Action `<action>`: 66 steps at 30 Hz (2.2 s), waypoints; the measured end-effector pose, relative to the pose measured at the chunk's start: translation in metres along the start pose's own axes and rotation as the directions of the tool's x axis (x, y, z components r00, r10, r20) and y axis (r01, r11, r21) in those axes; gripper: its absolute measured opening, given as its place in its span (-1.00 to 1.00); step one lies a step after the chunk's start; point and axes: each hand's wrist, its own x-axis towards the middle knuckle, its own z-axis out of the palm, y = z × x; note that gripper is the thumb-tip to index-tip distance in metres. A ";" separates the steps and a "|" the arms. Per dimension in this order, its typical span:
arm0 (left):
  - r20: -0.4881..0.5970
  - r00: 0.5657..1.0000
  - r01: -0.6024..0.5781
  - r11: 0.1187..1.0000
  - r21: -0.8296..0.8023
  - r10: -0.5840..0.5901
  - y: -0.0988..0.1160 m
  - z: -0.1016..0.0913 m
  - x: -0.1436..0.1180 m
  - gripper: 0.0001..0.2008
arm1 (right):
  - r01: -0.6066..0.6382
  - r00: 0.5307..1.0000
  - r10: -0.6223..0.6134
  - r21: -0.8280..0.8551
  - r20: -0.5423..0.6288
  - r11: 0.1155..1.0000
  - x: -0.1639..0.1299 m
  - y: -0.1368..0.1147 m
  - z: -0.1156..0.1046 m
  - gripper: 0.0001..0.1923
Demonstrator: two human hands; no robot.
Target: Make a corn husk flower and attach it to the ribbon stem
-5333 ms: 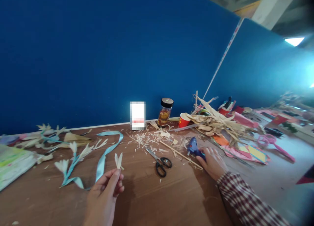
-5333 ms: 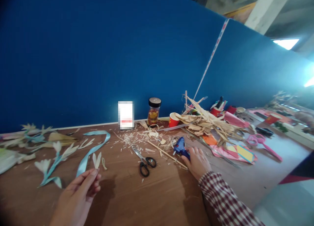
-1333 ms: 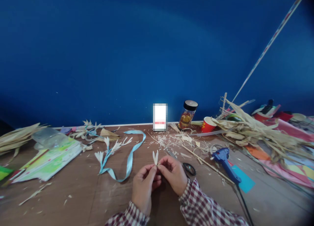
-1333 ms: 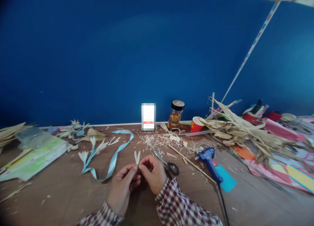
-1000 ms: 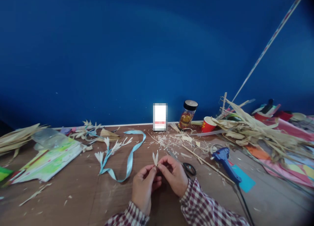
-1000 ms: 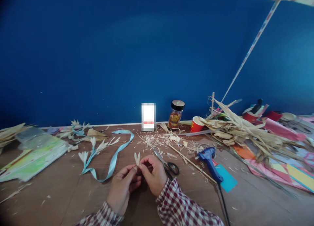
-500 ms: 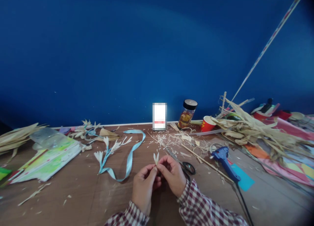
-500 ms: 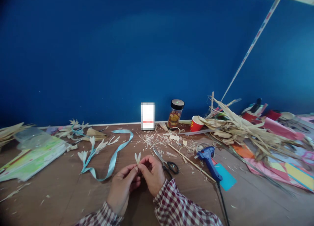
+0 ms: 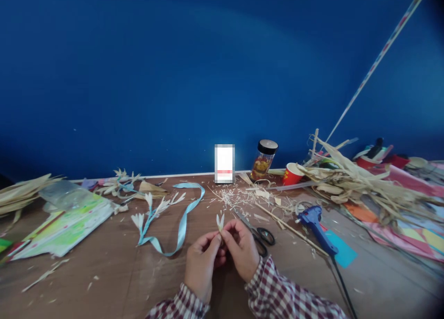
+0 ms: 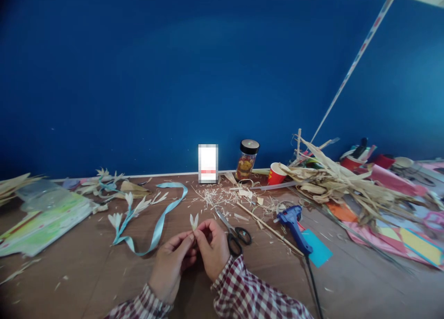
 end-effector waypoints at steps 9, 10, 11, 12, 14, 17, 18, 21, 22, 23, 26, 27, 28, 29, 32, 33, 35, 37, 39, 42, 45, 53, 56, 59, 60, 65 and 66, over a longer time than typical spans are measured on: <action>0.012 0.999 0.035 0.997 -0.065 -0.035 0.004 0.000 -0.001 -0.70 | -0.010 1.000 0.010 0.017 0.010 1.000 0.003 -0.003 0.001 -0.89; 0.013 0.999 0.044 0.996 -0.075 -0.043 0.004 0.000 -0.001 -0.70 | -0.010 1.000 0.010 0.014 0.012 1.000 0.002 -0.003 0.001 -0.89; 0.013 0.999 0.047 0.995 -0.084 -0.046 0.005 0.001 0.000 -0.70 | -0.009 1.000 0.009 0.007 0.013 1.000 0.002 -0.004 0.001 -0.88; 0.016 0.999 0.049 0.995 -0.087 -0.048 0.005 0.000 0.000 -0.70 | -0.007 1.000 0.007 -0.003 0.012 1.000 0.001 -0.004 0.001 -0.88; 0.015 0.999 0.046 0.996 -0.078 -0.045 0.005 0.000 0.001 -0.70 | -0.007 1.000 0.007 -0.022 0.012 1.000 0.000 -0.004 0.001 -0.86; 0.007 1.000 0.020 0.999 -0.046 -0.019 0.003 -0.001 0.001 -0.73 | -0.017 1.000 0.017 -0.008 0.026 1.000 -0.002 -0.003 0.002 -0.85; 0.007 1.000 0.005 0.999 -0.032 -0.005 0.002 -0.001 0.000 -0.74 | -0.023 0.999 0.023 0.004 0.033 1.000 -0.001 -0.003 0.002 -0.85; 0.024 0.999 -0.045 0.999 0.027 0.044 0.000 -0.002 -0.001 -0.77 | -0.030 0.999 0.029 0.023 0.025 0.999 0.004 -0.003 -0.003 -0.85; 0.031 0.998 -0.057 0.997 0.055 0.056 -0.001 -0.002 -0.001 -0.77 | -0.028 0.999 0.027 0.027 0.021 0.999 0.006 -0.004 -0.006 -0.85; 0.042 0.997 -0.066 0.994 0.088 0.062 -0.002 -0.002 -0.001 -0.77 | -0.028 0.999 0.027 0.037 0.026 0.999 0.009 -0.006 -0.009 -0.83; 0.087 0.994 -0.086 0.978 0.188 0.071 -0.004 -0.003 -0.001 -0.77 | -0.050 0.992 0.041 0.078 0.123 0.996 0.017 -0.009 -0.019 -0.76; 0.099 0.992 -0.092 0.972 0.215 0.073 -0.004 -0.003 -0.001 -0.77 | -0.057 0.985 0.043 0.082 0.166 0.995 0.019 -0.011 -0.021 -0.74; 0.108 0.991 -0.097 0.967 0.235 0.073 -0.004 -0.003 -0.001 -0.77 | -0.058 0.979 0.041 0.081 0.198 0.995 0.020 -0.011 -0.023 -0.73; 0.113 0.991 -0.100 0.963 0.250 0.074 -0.004 -0.004 -0.001 -0.77 | -0.052 0.975 0.035 0.075 0.219 0.996 0.021 -0.012 -0.025 -0.73; 0.116 0.990 -0.104 0.957 0.272 0.075 -0.003 -0.004 -0.001 -0.77 | -0.021 0.975 0.008 0.057 0.222 0.998 0.021 -0.013 -0.027 -0.77; 0.116 0.990 -0.107 0.956 0.274 0.077 -0.003 -0.004 -0.001 -0.78 | -0.014 0.976 0.003 0.051 0.216 0.999 0.021 -0.013 -0.027 -0.78; 0.112 0.990 -0.109 0.956 0.272 0.081 -0.003 -0.004 -0.001 -0.77 | -0.011 0.979 0.001 0.046 0.206 0.999 0.021 -0.013 -0.026 -0.79; 0.096 0.992 -0.102 0.959 0.265 0.079 -0.003 -0.004 -0.002 -0.76 | -0.015 0.981 0.006 0.047 0.193 0.999 0.020 -0.013 -0.025 -0.77; 0.077 0.995 -0.087 0.962 0.259 0.069 -0.003 -0.003 -0.002 -0.74 | -0.023 0.984 0.014 0.045 0.175 0.999 0.019 -0.013 -0.023 -0.77; 0.066 0.996 -0.075 0.969 0.235 0.061 -0.003 -0.003 -0.002 -0.73 | -0.023 0.987 0.018 0.026 0.162 0.999 0.019 -0.013 -0.023 -0.76; 0.068 0.995 -0.079 0.976 0.203 0.067 -0.002 -0.003 -0.002 -0.74 | 0.012 0.980 -0.002 -0.049 0.198 0.999 0.022 -0.019 -0.029 -0.74; 0.053 0.993 -0.110 0.985 0.133 0.104 -0.002 -0.002 -0.002 -0.75 | 0.248 0.963 -0.019 -0.854 0.269 0.458 0.013 -0.039 -0.060 -0.92; 0.029 0.993 -0.117 0.985 0.125 0.114 -0.002 -0.002 -0.001 -0.72 | 0.272 0.950 0.079 -0.926 0.301 0.261 0.005 -0.040 -0.051 -0.86; 0.022 0.991 -0.135 0.982 0.129 0.134 -0.002 -0.002 -0.001 -0.70 | 0.290 0.941 0.123 -0.937 0.316 0.193 0.005 -0.040 -0.039 -0.87; 0.019 0.990 -0.144 0.982 0.126 0.143 -0.001 -0.002 -0.001 -0.70 | 0.288 0.940 0.131 -0.940 0.314 0.185 0.006 -0.040 -0.036 -0.85; -0.002 0.995 -0.099 0.994 0.036 0.099 0.005 0.001 -0.004 -0.73 | 0.288 0.945 0.107 -0.942 0.308 0.171 0.010 -0.029 -0.029 -0.77; -0.001 0.997 -0.082 0.997 0.011 0.082 0.006 0.001 -0.004 -0.73 | 0.285 0.948 0.093 -0.943 0.304 0.173 0.010 -0.026 -0.030 -0.76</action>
